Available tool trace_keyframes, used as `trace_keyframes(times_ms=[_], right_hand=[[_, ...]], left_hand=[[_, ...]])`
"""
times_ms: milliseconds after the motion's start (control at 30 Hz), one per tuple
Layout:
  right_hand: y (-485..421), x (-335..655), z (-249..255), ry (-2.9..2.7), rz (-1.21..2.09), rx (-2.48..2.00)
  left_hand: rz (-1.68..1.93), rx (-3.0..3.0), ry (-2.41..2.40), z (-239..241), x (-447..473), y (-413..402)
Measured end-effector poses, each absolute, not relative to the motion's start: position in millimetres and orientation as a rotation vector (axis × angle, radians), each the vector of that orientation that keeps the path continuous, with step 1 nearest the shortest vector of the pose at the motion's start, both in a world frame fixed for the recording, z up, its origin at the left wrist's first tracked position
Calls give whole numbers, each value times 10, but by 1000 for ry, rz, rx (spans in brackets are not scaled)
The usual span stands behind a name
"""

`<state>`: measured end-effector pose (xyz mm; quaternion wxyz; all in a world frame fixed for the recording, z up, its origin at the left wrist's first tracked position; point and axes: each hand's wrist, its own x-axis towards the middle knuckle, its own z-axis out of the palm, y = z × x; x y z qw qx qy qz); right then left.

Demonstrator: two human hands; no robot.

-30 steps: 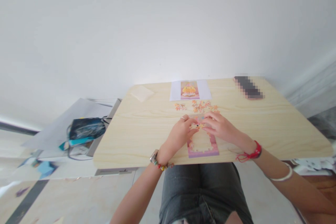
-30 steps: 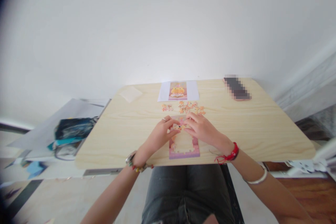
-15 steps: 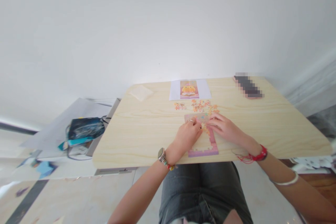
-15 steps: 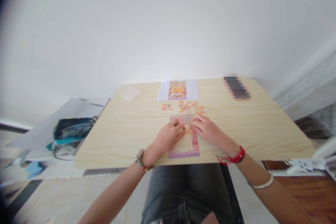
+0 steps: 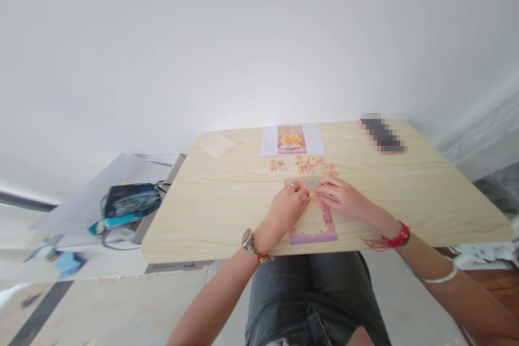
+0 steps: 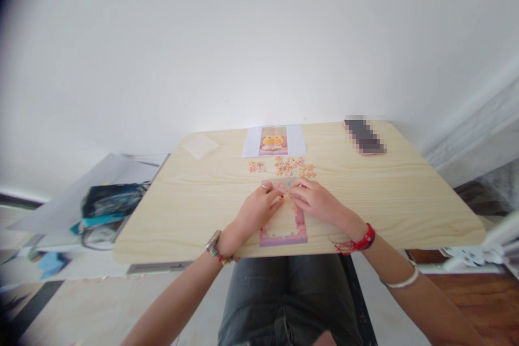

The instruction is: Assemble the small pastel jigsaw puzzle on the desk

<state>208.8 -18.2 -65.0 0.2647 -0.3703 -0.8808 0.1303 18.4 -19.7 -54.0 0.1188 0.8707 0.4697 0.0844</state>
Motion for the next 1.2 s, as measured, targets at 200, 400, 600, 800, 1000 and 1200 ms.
trace_keyframes(times_ms=[200, 400, 600, 800, 1000, 1200], right_hand=[[-34, 2008, -589, -2423, 232, -982], [242, 2010, -569, -2443, 224, -1000], [645, 1887, -651, -2432, 258, -1076], [803, 1581, -729, -2510, 310, -1052], [958, 1897, -546, -2449, 345, -1131], [1099, 2209, -536, -2443, 246, -1466]], left_hand=[[418, 2516, 1375, -511, 157, -120], [416, 2544, 1442, -510, 119, 94], [538, 2432, 1665, -450, -202, 310], [485, 2347, 1803, -526, -440, 246], [488, 2303, 1782, -594, -481, 179], [493, 2297, 1754, -550, -407, 166]])
